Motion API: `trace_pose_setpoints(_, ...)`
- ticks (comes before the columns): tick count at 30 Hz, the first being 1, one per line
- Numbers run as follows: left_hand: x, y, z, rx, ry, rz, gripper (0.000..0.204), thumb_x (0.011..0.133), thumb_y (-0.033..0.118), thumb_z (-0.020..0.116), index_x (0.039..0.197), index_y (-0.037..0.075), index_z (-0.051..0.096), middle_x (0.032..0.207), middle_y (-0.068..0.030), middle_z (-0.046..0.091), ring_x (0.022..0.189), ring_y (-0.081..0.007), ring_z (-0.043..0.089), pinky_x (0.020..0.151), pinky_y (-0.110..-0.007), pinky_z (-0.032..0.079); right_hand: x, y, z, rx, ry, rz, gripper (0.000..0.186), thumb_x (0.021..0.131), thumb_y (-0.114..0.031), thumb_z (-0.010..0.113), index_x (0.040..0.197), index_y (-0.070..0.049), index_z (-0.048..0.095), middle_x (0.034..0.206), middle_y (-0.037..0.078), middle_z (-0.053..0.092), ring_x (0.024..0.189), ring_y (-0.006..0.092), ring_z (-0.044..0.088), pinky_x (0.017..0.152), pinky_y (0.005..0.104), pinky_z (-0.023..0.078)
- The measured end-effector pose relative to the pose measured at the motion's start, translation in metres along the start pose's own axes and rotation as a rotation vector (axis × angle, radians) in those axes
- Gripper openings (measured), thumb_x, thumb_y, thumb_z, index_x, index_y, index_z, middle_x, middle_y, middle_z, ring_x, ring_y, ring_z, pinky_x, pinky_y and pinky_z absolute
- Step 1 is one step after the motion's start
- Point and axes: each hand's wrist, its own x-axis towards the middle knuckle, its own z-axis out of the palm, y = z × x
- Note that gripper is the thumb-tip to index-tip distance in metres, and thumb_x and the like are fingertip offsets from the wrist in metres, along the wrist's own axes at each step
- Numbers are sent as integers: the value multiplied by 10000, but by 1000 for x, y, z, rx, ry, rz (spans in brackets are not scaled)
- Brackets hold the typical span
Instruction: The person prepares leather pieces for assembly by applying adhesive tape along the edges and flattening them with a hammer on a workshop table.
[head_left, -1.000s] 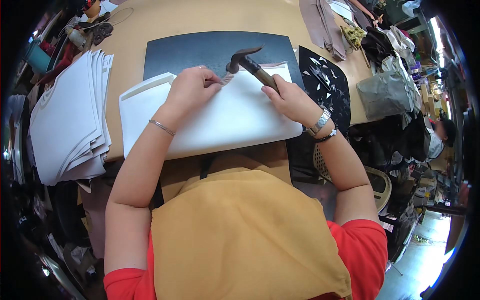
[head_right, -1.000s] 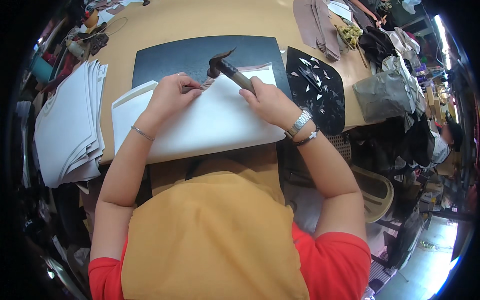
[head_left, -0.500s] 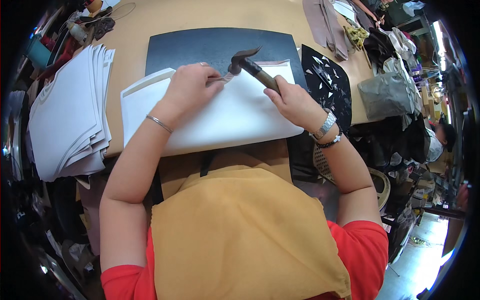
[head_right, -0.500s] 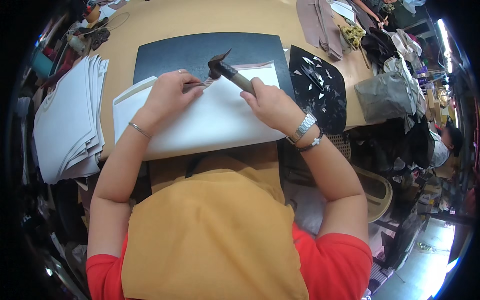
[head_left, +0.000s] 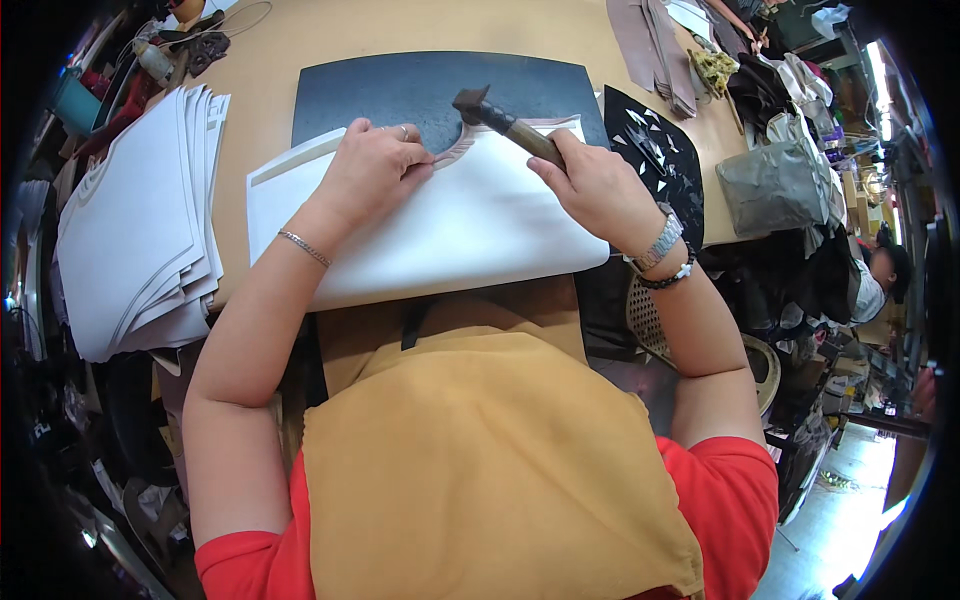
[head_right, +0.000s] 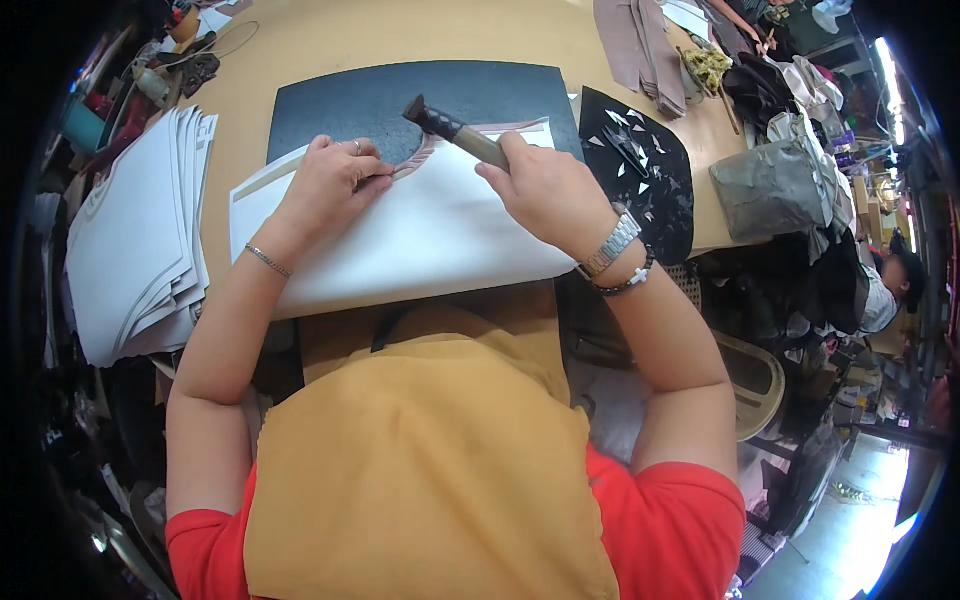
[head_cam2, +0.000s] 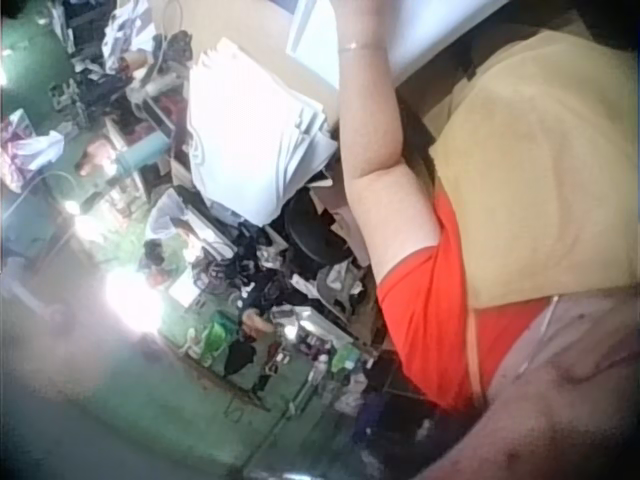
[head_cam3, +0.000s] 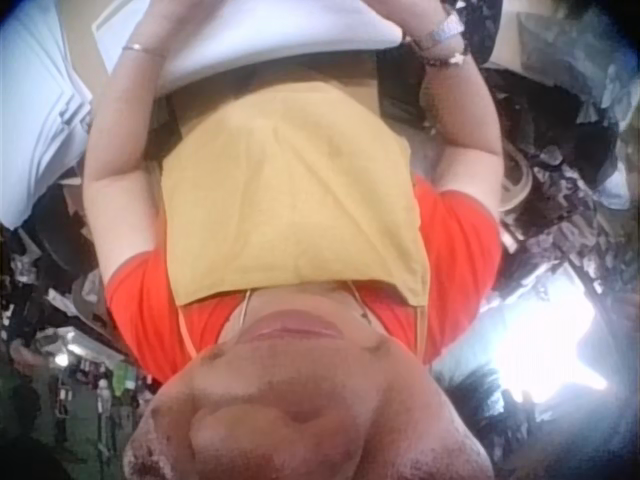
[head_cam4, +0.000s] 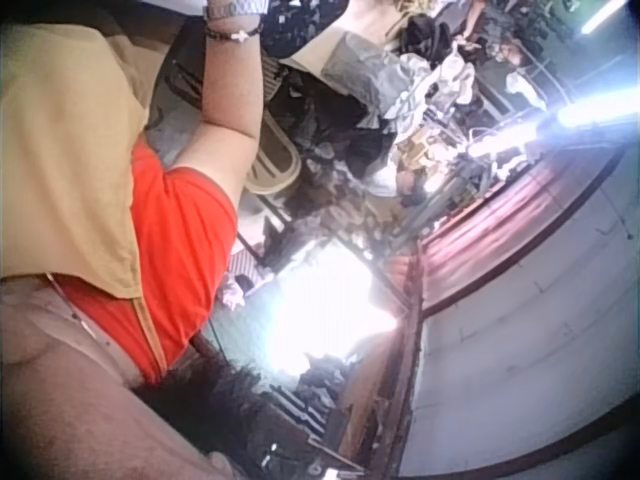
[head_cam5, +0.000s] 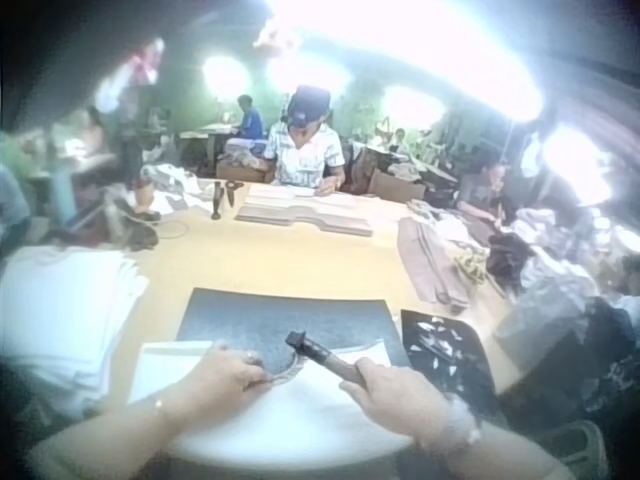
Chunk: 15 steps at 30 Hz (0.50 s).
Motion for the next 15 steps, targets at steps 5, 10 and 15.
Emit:
trace_pose_setpoints(5,6,4,-16,-170,-68,-86,126,901,183,763,972,86,800,982,-41,728,845,-221,656,869,-364,399,-7,9,15,64,-124,12,373,1060,-389,561,1015,-19,537,812,258,691,774,463,689,700,550,543)
trace_pose_setpoints(10,-1,-16,-19,-305,-134,-102,115,895,173,771,961,81,795,944,-52,709,773,-232,620,871,-357,405,-2,4,10,100,-85,-33,373,1060,-404,560,1027,-33,541,811,260,691,776,472,684,712,551,546)
trace_pose_setpoints(15,2,-16,-18,-70,-102,116,107,896,181,775,941,86,789,924,-40,693,768,-234,596,863,-359,410,-2,0,4,39,-136,5,368,1054,-398,577,1029,-31,548,793,252,683,767,478,670,721,568,530)
